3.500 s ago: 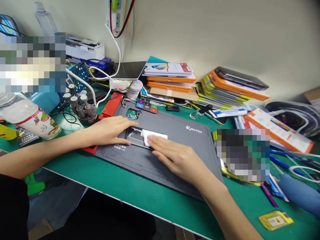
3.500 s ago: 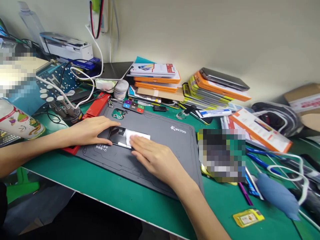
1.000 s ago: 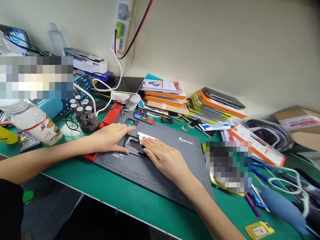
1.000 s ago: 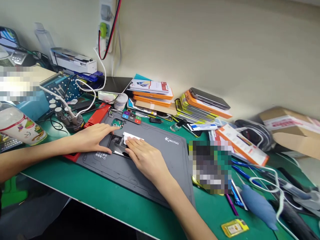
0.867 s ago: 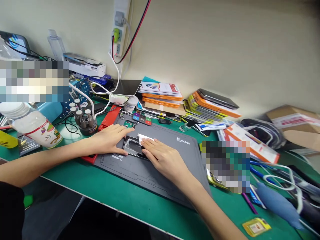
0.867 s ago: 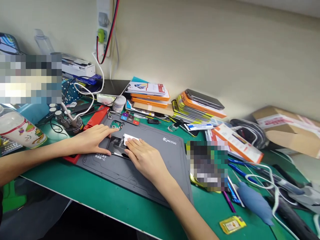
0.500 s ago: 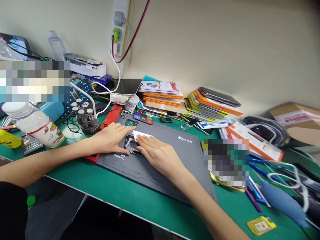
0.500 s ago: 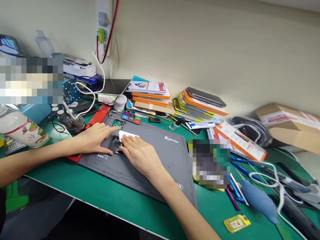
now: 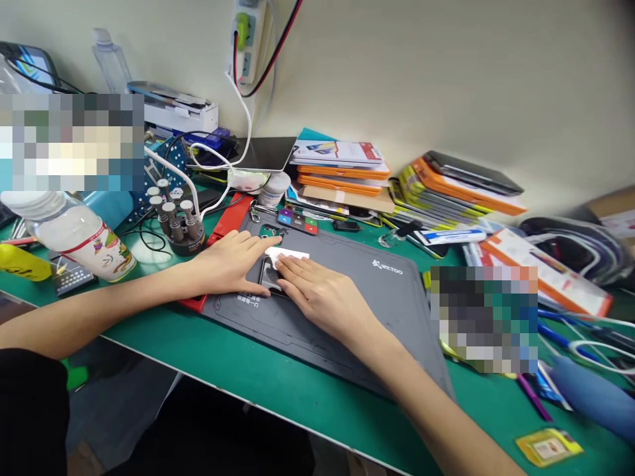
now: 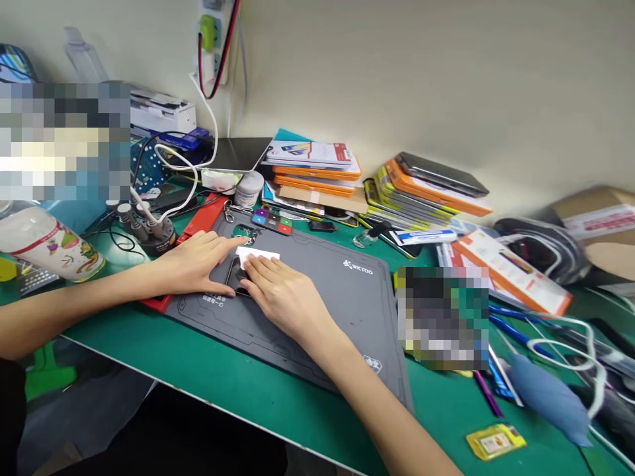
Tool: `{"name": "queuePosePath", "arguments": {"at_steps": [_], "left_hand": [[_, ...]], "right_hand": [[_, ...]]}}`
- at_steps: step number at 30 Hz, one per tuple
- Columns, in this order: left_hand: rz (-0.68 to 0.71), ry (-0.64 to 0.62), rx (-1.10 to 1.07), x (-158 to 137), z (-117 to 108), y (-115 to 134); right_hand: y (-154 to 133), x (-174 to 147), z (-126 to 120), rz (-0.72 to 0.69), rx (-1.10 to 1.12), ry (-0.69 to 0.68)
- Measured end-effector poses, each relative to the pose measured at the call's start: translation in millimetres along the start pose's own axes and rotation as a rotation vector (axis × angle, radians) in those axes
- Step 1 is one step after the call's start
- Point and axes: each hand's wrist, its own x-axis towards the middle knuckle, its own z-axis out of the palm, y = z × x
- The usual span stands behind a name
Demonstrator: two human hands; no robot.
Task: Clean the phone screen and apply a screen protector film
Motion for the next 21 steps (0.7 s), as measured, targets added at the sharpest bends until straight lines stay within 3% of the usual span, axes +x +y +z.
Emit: {"name": "queuePosePath", "arguments": {"at_steps": [8, 14, 21], "left_hand": [[0.035, 0.048, 0.017, 2.5, -1.2, 2.3], [0.062, 0.050, -0.013, 3.9, -0.1, 2.0], [0.057, 0.070, -0.041, 4.3, -4.8, 6.8]], "right_hand": [[-5.1, 8.8, 2.5, 0.023, 0.063, -0.047], [-21.7, -7.1, -9.9, -0.026, 0.047, -0.043], [-2.2, 8.8, -6.6, -0.065, 0.045, -0.049]]}}
